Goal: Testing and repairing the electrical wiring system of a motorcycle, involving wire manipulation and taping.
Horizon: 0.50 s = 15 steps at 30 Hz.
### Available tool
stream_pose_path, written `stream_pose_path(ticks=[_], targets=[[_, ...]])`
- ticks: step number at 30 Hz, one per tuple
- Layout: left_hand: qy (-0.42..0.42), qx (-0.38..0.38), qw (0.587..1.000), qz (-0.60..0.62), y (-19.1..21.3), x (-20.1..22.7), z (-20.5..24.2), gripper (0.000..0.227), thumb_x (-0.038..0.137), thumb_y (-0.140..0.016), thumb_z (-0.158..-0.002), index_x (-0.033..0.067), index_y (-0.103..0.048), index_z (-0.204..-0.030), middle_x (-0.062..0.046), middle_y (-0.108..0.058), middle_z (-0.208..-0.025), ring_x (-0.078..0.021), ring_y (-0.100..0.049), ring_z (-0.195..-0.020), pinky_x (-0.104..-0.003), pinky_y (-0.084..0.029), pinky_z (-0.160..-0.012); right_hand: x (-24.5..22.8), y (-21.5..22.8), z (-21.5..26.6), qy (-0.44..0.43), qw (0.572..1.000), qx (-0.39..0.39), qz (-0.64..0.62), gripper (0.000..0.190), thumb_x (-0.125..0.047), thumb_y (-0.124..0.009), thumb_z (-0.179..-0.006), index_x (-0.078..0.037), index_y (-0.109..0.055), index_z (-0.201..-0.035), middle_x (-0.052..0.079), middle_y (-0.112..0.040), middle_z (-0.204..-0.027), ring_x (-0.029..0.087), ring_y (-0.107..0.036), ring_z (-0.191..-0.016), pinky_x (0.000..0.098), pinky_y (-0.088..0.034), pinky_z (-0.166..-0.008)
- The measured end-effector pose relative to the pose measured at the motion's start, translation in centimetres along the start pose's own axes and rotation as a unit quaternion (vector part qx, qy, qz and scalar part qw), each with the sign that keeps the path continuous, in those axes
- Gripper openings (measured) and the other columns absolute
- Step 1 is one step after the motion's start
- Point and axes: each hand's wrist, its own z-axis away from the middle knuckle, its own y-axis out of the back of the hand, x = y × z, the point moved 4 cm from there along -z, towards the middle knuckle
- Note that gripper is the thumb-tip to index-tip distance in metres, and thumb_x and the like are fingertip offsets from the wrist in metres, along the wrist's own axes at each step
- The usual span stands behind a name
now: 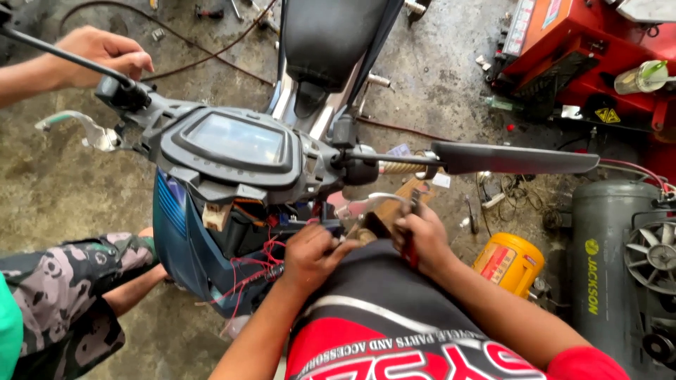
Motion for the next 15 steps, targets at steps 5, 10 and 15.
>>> stream_pose_path(ticks=[5,10,15], targets=[[0.046,-0.033,0.998,0.021,1.6,0.2,0.5,0.037,0.039,-0.092,-0.085,0.0085,-0.071,-0.088,-0.009,-0.064,-0.071,-0.0306,-0.069,-0.066,-0.039,-0.059,-0.061,-0.5,2.6,3.3,0.094,0.974,-0.067,0.194,0.01,-0.004,-0.063,-0.095,0.001,-0.068,-0.102,0.016,-0.063,-0.072,0.027,-0.066,-0.062,0.0396,-0.054,-0.054],[0.055,-0.03,0.997,0.041,1.0,0.4,1.0,0.019,0.029,-0.086,-0.092,0.013,-0.079,-0.099,-0.004,-0.071,-0.08,-0.0277,-0.074,-0.075,-0.038,-0.061,-0.067,-4.0,2.9,3.4,0.315,0.796,-0.108,0.506,0.011,-0.011,-0.064,-0.099,-0.003,-0.072,-0.097,0.023,-0.062,-0.12,0.044,-0.067,-0.115,0.0474,-0.056,-0.099],[0.101,-0.023,0.993,0.062,0.6,-0.3,4.4,0.021,0.017,-0.083,-0.095,0.0077,-0.072,-0.111,-0.008,-0.076,-0.105,-0.0244,-0.075,-0.095,-0.035,-0.06,-0.089,-4.2,3.5,3.7,0.073,0.752,-0.097,0.648,0.011,-0.023,-0.06,-0.103,-0.013,-0.062,-0.098,0.007,-0.066,-0.092,0.028,-0.067,-0.081,0.0422,-0.052,-0.077]])
